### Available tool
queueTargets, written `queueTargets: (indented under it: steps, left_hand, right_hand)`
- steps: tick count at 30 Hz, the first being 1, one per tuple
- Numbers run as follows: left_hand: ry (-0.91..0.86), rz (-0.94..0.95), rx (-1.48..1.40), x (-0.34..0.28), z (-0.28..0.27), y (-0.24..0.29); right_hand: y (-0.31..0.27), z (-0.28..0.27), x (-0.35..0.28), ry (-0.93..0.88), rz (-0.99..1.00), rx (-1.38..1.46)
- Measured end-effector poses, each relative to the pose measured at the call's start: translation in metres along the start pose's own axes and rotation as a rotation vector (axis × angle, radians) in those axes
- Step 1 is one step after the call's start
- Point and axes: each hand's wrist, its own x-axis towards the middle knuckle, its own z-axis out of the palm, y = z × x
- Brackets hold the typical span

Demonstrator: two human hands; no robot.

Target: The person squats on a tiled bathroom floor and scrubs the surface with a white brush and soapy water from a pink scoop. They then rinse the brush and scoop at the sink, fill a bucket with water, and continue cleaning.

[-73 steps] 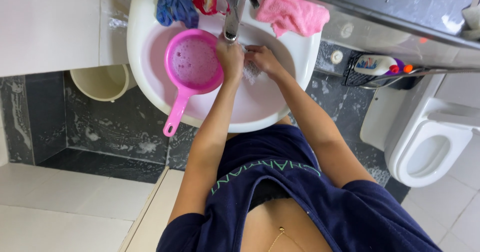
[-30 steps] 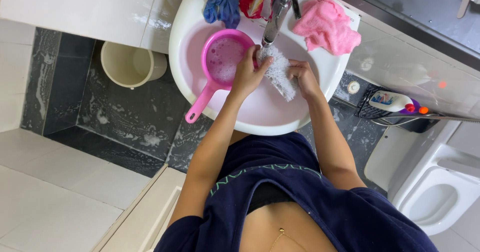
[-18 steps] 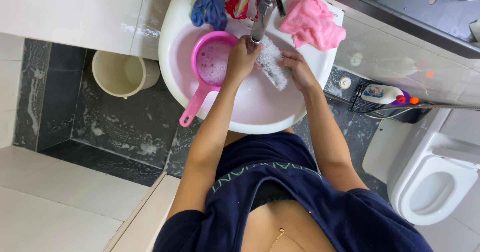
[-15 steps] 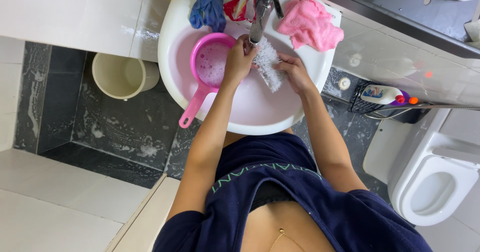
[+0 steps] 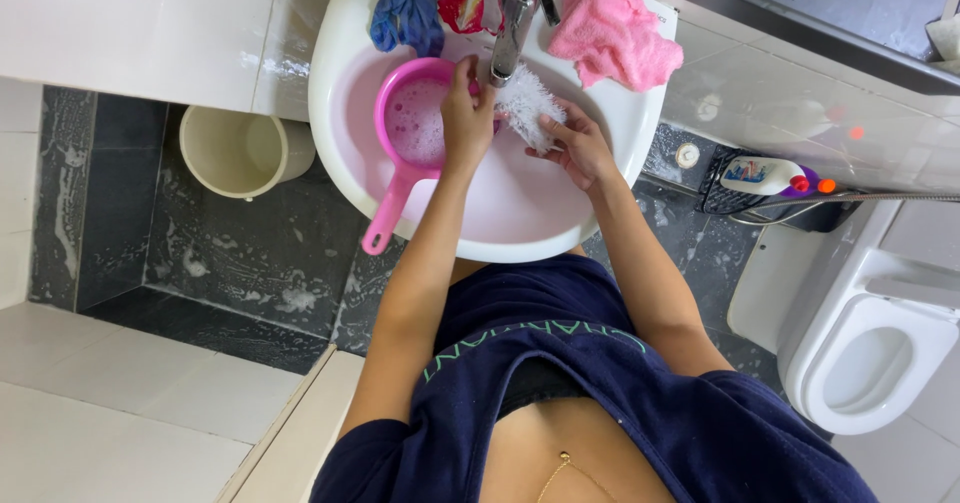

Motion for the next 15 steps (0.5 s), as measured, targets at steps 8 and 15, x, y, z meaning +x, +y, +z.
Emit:
queueTargets:
  steps: [8, 15]
  left_hand:
    - [-0.008, 0.328, 0.373, 0.019, -0.018, 0.000]
    - [0.067, 0.373, 0.687, -0.034, -0.046, 0.020]
  right_hand:
    - [0.032, 0.019, 0.002, -0.069, 0.076, -0.192]
    - [0.050, 0.005, 0.031, -0.036, 0.016, -0.348]
